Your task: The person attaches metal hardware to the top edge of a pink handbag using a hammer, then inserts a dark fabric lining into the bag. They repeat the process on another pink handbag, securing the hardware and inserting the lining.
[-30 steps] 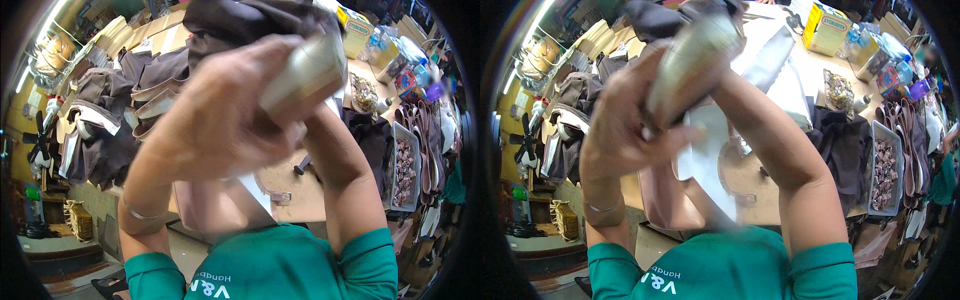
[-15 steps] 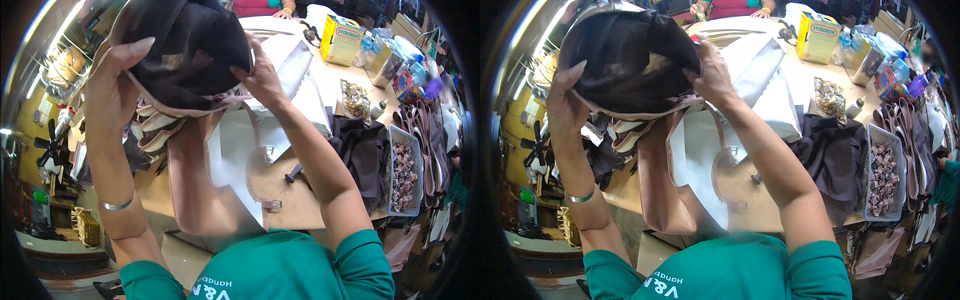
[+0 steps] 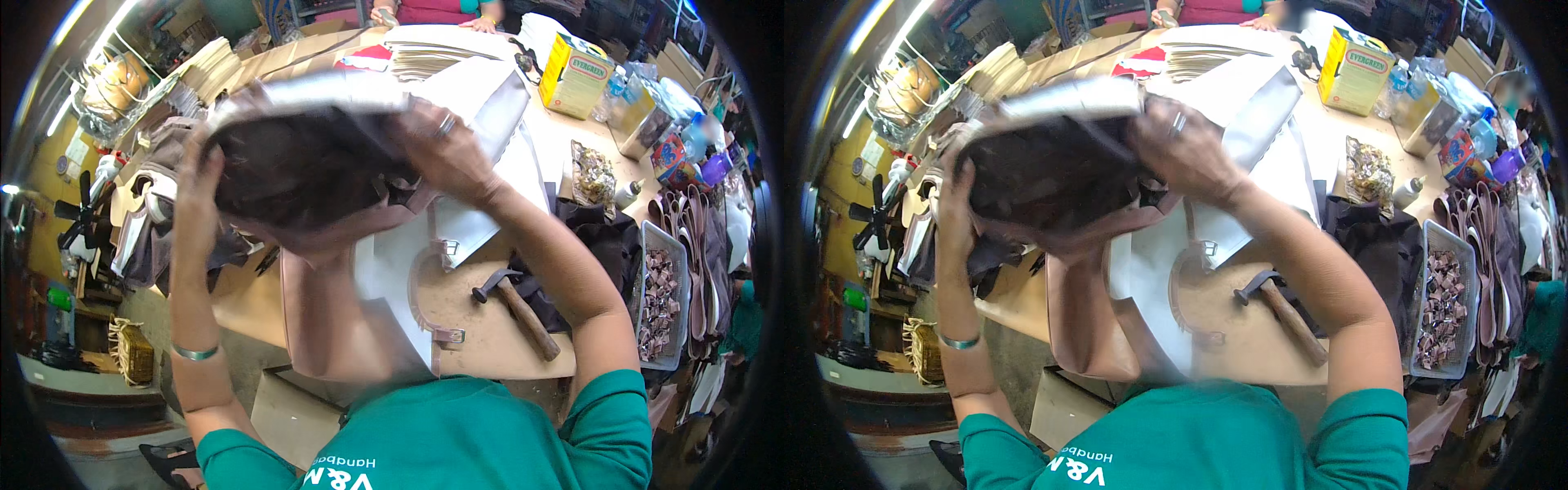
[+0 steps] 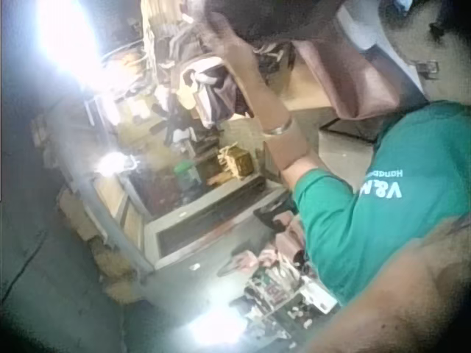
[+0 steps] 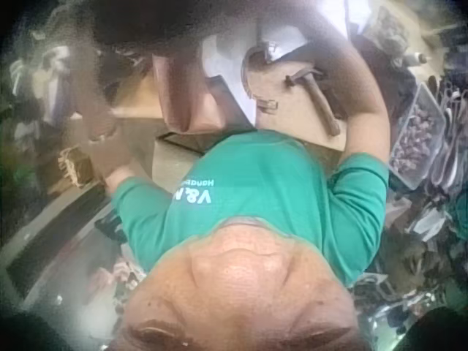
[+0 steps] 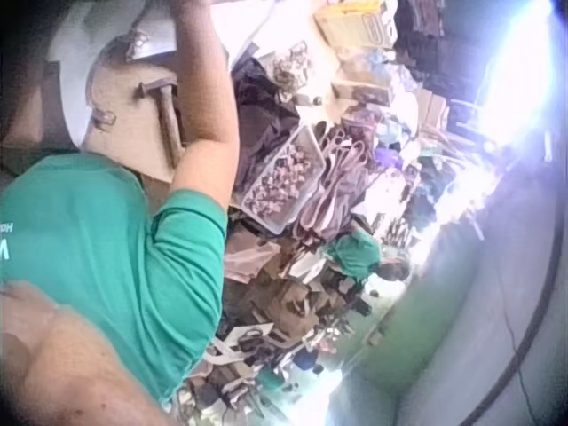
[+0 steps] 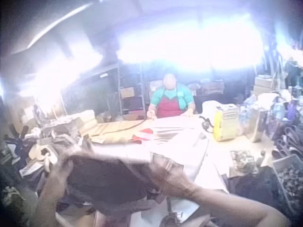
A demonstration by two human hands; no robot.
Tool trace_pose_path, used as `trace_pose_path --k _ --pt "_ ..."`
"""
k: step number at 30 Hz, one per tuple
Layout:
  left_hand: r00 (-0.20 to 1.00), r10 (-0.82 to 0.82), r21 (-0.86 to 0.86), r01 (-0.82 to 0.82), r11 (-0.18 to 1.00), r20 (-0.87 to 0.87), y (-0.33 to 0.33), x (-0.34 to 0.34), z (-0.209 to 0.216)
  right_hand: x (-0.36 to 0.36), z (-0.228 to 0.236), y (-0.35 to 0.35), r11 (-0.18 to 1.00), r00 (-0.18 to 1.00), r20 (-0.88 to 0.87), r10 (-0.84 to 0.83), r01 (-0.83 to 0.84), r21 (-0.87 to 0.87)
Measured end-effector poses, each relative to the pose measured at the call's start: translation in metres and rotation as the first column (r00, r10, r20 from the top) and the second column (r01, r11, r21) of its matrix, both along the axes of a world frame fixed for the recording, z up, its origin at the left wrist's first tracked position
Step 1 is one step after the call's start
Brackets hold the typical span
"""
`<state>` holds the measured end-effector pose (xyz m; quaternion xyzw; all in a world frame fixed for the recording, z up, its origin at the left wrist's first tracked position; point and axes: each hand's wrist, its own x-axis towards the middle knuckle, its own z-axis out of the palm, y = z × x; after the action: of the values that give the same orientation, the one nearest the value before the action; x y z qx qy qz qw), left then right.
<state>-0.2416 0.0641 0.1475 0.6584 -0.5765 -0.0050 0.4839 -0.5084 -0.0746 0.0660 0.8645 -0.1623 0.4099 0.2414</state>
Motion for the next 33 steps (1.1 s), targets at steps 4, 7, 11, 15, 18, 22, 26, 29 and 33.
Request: trace_pose_path --k 4,7,11,15,18,22,26,29,33 --pt "0.84 -0.369 -0.041 0.386 0.922 -0.397 -0.002 -0.026 -0.027 0.02 -0.056 0.021 0.932 0.953 -0.284 0.105 0.006 0.363" --pt "0.881 -0.453 -0.039 0.452 0.891 -0.14 0.013 -0.062 -0.007 0.067 -0.037 0.038 0.753 0.957 -0.011 0.29 -0.221 0.62" --pt "0.711 -0.699 0.111 0.691 0.714 0.077 0.038 -0.104 0.018 0.073 0.003 -0.016 0.661 0.993 0.05 0.107 -0.109 0.743" --pt "0.787 -0.585 -0.054 0.587 0.808 -0.196 0.06 -0.076 0.012 0.062 -0.02 0.004 0.771 0.962 0.183 0.2 -0.27 0.576" --pt "0.867 -0.464 -0.22 0.424 0.878 -0.182 0.058 -0.042 -0.006 0.037 -0.044 0.042 0.577 0.943 0.202 0.265 -0.323 0.75" --pt "0.901 -0.413 -0.21 0.381 0.9 -0.133 0.062 -0.025 -0.026 -0.006 -0.042 0.077 0.947 0.95 0.165 0.264 -0.288 0.142" --pt "0.931 -0.364 -0.194 0.355 0.914 -0.012 0.061 -0.026 -0.022 0.017 -0.019 0.045 0.955 0.899 0.438 -0.023 -0.11 0.274" --pt "0.956 -0.293 -0.2 0.289 0.936 0.011 0.046 -0.018 -0.014 0.017 0.013 0.021 0.782 0.838 0.54 -0.075 -0.287 0.553" --pt "0.926 -0.343 -0.265 0.296 0.918 -0.154 0.042 0.006 0.019 0.023 0.069 0.014 0.961 0.893 0.446 -0.065 -0.065 0.269"
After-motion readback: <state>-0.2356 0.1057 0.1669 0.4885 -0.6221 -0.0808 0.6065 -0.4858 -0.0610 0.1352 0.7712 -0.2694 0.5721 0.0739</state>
